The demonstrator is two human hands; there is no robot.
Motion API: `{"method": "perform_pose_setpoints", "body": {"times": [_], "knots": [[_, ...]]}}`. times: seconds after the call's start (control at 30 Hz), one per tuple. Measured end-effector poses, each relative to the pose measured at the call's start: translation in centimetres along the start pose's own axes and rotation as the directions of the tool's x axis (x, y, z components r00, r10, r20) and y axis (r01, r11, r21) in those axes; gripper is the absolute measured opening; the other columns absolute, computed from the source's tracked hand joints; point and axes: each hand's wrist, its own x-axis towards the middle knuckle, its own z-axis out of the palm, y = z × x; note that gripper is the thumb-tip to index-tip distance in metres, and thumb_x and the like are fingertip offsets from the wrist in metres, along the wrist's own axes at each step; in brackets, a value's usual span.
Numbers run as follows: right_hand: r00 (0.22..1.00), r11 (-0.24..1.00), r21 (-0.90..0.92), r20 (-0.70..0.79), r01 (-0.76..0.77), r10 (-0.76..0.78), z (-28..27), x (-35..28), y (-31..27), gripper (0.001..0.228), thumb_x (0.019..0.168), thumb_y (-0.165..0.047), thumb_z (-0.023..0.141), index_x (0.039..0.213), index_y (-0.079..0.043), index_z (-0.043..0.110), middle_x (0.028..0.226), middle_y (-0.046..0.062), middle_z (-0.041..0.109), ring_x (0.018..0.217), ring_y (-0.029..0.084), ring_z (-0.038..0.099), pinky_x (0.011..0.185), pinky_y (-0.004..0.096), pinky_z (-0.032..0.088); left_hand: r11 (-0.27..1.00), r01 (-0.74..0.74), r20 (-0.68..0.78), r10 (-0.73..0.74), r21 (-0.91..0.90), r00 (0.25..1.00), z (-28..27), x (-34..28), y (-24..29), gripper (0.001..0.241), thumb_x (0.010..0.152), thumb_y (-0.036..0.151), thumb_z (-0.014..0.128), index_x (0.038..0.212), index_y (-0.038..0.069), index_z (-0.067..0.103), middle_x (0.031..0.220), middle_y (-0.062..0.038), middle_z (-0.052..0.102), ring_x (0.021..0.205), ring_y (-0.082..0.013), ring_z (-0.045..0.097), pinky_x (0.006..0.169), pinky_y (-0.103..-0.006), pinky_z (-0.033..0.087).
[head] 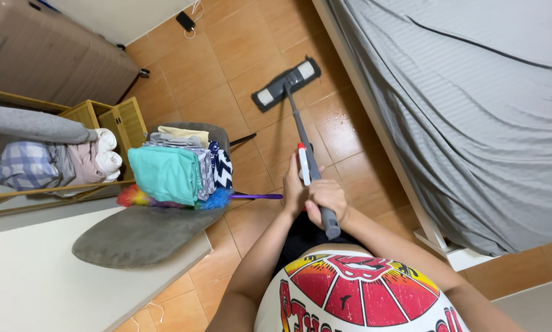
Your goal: The person dusts a white door and a chair with a colorful feather duster. They then spray a red liquid from a bottle onto the tiled floor and mop the area with a flat mop, moving around the bed and chair.
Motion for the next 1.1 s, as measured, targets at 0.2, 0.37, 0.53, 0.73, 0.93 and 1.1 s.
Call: {"method": "perform_pose_setpoints", "body": {"times": [0.2, 0.37, 0.53, 0.73, 0.93, 1.1], "knots": [[0.995, 0.99, -0.101, -0.01, -0.101, 0.101, 0.2, 1.8, 8.3, 0.014, 0.078, 0.007, 0.06, 0.069, 0.0, 0.052, 0.069, 0.016, 0.053, 0.059, 0.033, 0.055, 0.059, 0.041, 0.046, 0.988, -0.152, -0.065, 0.154, 0.042, 0.986, 0.5, 6.7, -7.0, 0.065, 0.09, 0.007, 0.072, 0.15, 0.009, 0.05, 0.092, -0.007, 0.071, 0.081, -0.0177, 0.069, 0.071, -0.0349, 0.055], [0.981, 0.979, -0.115, -0.111, -0.171, 0.158, -1.6, 7.1, 16.2, 0.012, 0.086, 0.008, 0.054, 0.075, 0.004, 0.052, 0.075, 0.017, 0.057, 0.065, 0.028, 0.06, 0.064, 0.035, 0.051, 0.999, -0.05, -0.118, 0.049, -0.006, 0.992, -1.5, 12.2, -3.5, 0.069, 0.085, 0.022, 0.083, 0.143, 0.009, 0.05, 0.077, -0.008, 0.066, 0.068, -0.0217, 0.067, 0.065, -0.036, 0.054], [0.949, 0.973, 0.024, -0.216, -0.23, 0.229, -1.9, 14.8, 25.6, 0.022, 0.091, 0.007, 0.052, 0.072, 0.001, 0.044, 0.071, 0.013, 0.053, 0.065, 0.022, 0.055, 0.065, 0.033, 0.047, 0.999, 0.005, -0.14, -0.009, -0.033, 0.99, -3.7, 20.8, -2.7, 0.068, 0.083, 0.024, 0.084, 0.139, 0.008, 0.05, 0.073, -0.006, 0.066, 0.065, -0.0218, 0.068, 0.065, -0.0364, 0.055], [0.971, 0.974, -0.099, -0.147, -0.204, 0.188, 1.4, 23.9, 36.5, 0.019, 0.087, 0.007, 0.054, 0.071, 0.002, 0.046, 0.07, 0.014, 0.054, 0.063, 0.024, 0.057, 0.063, 0.033, 0.047, 0.999, -0.036, -0.136, 0.032, -0.027, 0.99, -7.6, 32.5, -0.9, 0.067, 0.084, 0.022, 0.083, 0.141, 0.009, 0.05, 0.074, -0.007, 0.066, 0.067, -0.0212, 0.069, 0.066, -0.036, 0.055], [0.979, 0.959, -0.196, -0.053, -0.206, 0.199, 5.5, 29.8, 41.7, 0.016, 0.087, 0.006, 0.06, 0.075, 0.001, 0.051, 0.073, 0.014, 0.057, 0.07, 0.028, 0.061, 0.074, 0.038, 0.052, 0.995, -0.031, -0.163, 0.014, -0.1, 0.987, -11.7, 40.6, 0.3, 0.066, 0.084, 0.012, 0.079, 0.142, 0.009, 0.05, 0.074, -0.006, 0.064, 0.066, -0.0175, 0.065, 0.065, -0.0342, 0.055], [0.971, 0.944, -0.23, -0.108, -0.235, 0.215, 5.8, 31.6, 37.5, 0.031, 0.098, -0.002, 0.069, 0.073, 0.0, 0.051, 0.074, 0.012, 0.062, 0.069, 0.023, 0.065, 0.077, 0.04, 0.055, 0.99, -0.057, -0.207, 0.03, -0.126, 0.978, -13.8, 43.1, -0.9, 0.063, 0.088, 0.016, 0.084, 0.141, 0.01, 0.05, 0.072, -0.004, 0.065, 0.064, -0.0156, 0.064, 0.065, -0.0319, 0.054]]}}
